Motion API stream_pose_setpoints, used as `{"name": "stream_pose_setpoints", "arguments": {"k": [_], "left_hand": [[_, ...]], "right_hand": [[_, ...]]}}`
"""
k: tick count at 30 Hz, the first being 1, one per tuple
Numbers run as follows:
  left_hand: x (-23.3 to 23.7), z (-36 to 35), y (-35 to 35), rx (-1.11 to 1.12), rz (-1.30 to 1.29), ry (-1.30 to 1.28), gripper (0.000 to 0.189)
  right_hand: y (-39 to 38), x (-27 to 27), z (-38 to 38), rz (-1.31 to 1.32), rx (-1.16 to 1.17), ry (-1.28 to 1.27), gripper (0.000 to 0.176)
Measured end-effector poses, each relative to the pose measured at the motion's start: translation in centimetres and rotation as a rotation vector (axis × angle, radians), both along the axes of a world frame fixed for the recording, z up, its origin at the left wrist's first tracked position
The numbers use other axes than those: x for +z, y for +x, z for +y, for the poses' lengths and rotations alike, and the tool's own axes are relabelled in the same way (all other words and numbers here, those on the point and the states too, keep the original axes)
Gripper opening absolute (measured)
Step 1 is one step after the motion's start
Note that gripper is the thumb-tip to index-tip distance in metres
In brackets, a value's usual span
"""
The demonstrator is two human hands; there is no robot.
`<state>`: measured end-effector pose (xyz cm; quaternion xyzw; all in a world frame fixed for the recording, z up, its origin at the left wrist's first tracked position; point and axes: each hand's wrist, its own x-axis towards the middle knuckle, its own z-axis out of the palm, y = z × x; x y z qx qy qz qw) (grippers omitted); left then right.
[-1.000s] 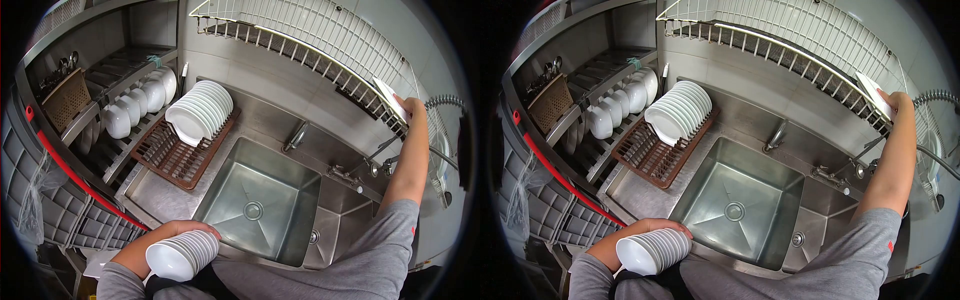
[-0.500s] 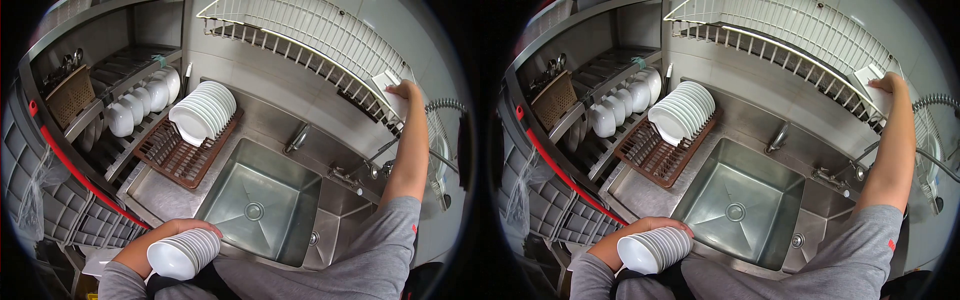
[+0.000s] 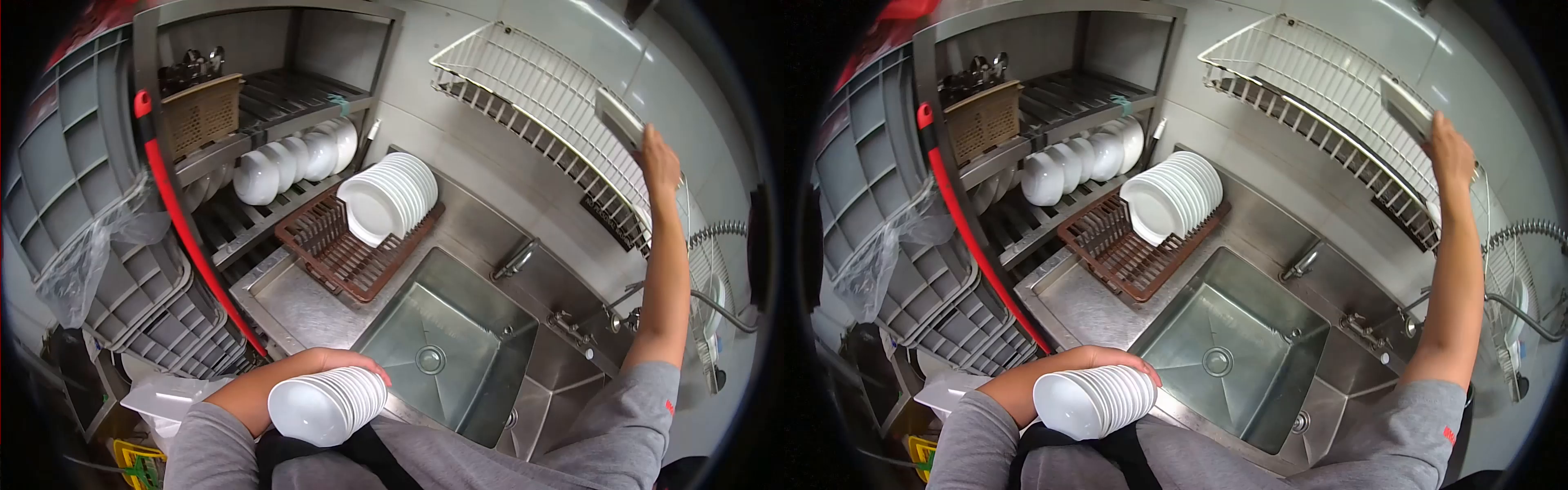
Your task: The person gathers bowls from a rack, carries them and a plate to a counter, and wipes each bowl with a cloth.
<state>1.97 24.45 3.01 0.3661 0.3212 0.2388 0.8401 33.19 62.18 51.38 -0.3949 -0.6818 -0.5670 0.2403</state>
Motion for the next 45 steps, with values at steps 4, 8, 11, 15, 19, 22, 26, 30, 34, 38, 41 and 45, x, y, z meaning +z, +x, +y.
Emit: {"name": "stream_pose_setpoints", "arguments": {"k": [4, 8, 11, 15, 19, 22, 26, 30, 34, 38, 41, 45], "left_hand": [[-2.3, -1.3, -1.2, 0.027, -0.089, 0.097, 0.039], [-2.4, -3.8, -2.0, 0.054, -0.111, 0.131, 0.039], [-1.7, -6.7, -2.2, 0.052, -0.137, 0.111, 0.038], [0.0, -11.3, -2.3, 0.138, -0.042, -0.077, 0.036], [-0.8, -14.9, -1.7, 0.263, -0.029, -0.004, 0.036], [-2.5, -16.7, -1.6, 0.359, -0.076, 0.039, 0.035], [-1.8, -19.8, 1.7, 0.583, 0.055, 0.024, 0.035], [-3.3, -22.4, 6.1, 0.729, -0.017, 0.08, 0.035], [-2.1, -26.5, 10.0, 0.88, -0.031, 0.154, 0.033], [-1.2, -30.8, 14.4, 1.093, -0.06, 0.047, 0.029], [0.2, -34.7, 17.4, 1.203, -0.109, -0.056, 0.029], [-0.7, -40.6, 20.3, 1.323, -0.073, 0.019, 0.028]], "right_hand": [[-0.5, 1.2, -4.7, 0.282, 0.261, 0.208, 0.048], [-2.5, -0.5, -12.0, 0.473, 0.44, 0.192, 0.044], [-3.1, -5.5, -16.5, 0.58, 0.635, 0.116, 0.037], [-7.1, -14.1, -25.9, 0.819, 0.771, 0.133, 0.039], [-5.1, -23.4, -25.9, 0.837, 0.854, -0.005, 0.029], [-5.3, -28.4, -24.9, 0.544, 0.465, 0.426, 0.022], [-6.7, -30.0, -21.7, 0.815, 0.68, 0.101, 0.026], [-10.5, -29.0, -23.7, 1.312, 1.171, -0.401, 0.031], [-13.9, -29.6, -24.3, 1.469, 1.414, -0.428, 0.026], [-15.0, -25.4, -32.4, 1.366, 2.234, -0.235, 0.028], [-14.0, -25.3, -37.0, 1.347, 2.435, -0.261, 0.035], [-13.6, -24.3, -43.9, 1.291, 2.7, -0.359, 0.043]]}}
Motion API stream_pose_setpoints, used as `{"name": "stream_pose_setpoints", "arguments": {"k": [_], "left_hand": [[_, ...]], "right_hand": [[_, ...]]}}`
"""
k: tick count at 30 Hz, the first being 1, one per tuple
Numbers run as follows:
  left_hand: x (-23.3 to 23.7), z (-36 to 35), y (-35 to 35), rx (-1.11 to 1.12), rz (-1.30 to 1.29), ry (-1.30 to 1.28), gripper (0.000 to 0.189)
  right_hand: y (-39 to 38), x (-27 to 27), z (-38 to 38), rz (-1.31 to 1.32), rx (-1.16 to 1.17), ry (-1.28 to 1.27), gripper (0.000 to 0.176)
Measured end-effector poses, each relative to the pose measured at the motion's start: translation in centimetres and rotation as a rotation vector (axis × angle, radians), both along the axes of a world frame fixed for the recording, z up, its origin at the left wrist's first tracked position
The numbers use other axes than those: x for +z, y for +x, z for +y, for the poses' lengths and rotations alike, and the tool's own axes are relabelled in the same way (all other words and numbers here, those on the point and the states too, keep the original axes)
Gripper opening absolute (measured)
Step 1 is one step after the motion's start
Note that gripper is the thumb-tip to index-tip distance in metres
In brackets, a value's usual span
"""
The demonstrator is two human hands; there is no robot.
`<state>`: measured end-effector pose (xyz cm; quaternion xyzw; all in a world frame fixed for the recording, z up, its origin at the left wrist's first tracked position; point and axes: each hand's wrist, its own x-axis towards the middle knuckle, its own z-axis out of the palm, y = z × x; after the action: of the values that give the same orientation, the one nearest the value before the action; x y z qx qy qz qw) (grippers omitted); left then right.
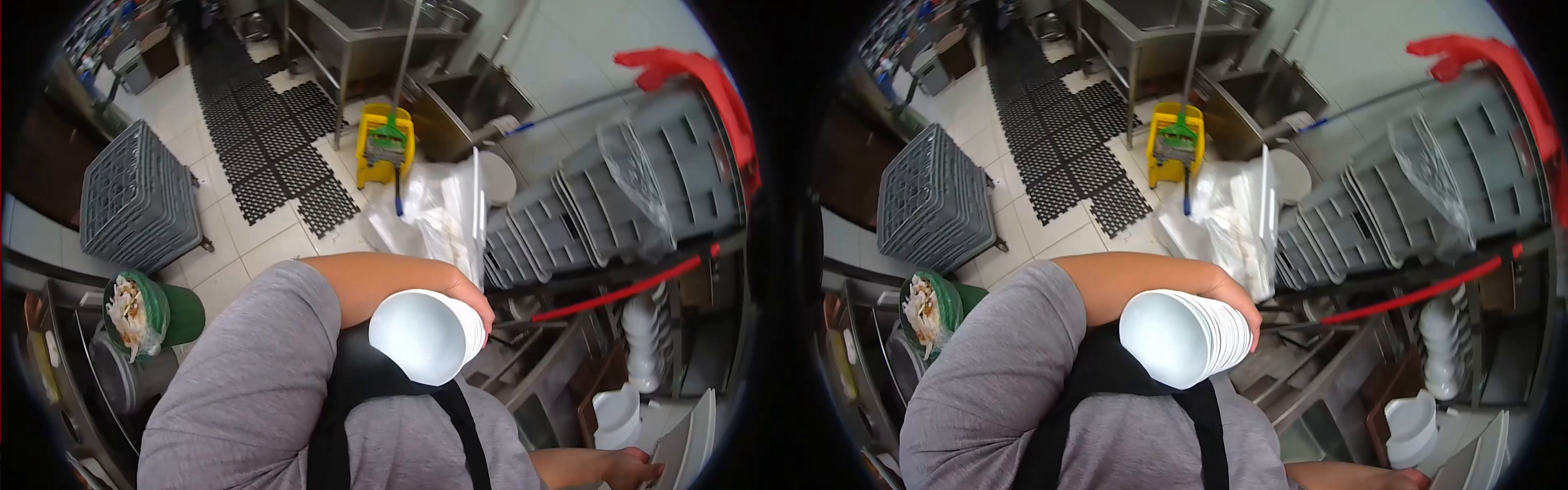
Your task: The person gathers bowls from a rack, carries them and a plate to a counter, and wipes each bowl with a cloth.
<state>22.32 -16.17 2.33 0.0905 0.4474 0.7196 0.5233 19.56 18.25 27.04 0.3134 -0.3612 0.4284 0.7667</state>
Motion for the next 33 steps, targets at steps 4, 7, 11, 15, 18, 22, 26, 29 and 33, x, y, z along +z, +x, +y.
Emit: {"name": "stream_pose_setpoints", "arguments": {"k": [4, 7, 11, 15, 18, 22, 26, 29, 33], "left_hand": [[-0.2, -8.4, 4.5, 0.053, 0.033, -0.035, 0.027], [-1.7, -15.3, 8.2, 0.161, 0.027, -0.014, 0.028], [0.8, -25.7, 14.8, 0.268, 0.015, -0.085, 0.028], [0.1, -34.0, 19.4, 0.362, 0.015, -0.094, 0.03], [-2.7, -39.5, 21.0, 0.408, 0.066, -0.023, 0.033], [-3.2, -46.8, 23.2, 0.505, 0.084, -0.034, 0.035], [-2.6, -55.1, 24.2, 0.595, -0.026, -0.072, 0.035], [-3.1, -62.6, 23.8, 0.657, -0.039, -0.062, 0.034], [-2.3, -73.8, 22.1, 0.748, 0.015, -0.097, 0.033]], "right_hand": [[2.0, 0.7, -11.1, 0.087, 0.163, 0.017, 0.044], [3.2, 0.9, -18.5, 0.087, 0.266, -0.056, 0.046], [3.8, 0.0, -25.8, 0.051, 0.324, -0.081, 0.053], [5.0, -0.7, -34.2, -0.018, 0.14, -0.05, 0.061], [5.1, -1.3, -39.5, -0.031, -0.63, 0.065, 0.053], [5.8, -1.5, -49.2, -0.065, -1.086, 0.124, 0.042], [3.2, -2.5, -57.5, -0.08, -1.097, 0.17, 0.038], [-1.6, -3.2, -65.7, -0.072, -0.737, 0.061, 0.036], [-8.3, -1.8, -79.4, 0.038, 0.099, -0.036, 0.034]]}}
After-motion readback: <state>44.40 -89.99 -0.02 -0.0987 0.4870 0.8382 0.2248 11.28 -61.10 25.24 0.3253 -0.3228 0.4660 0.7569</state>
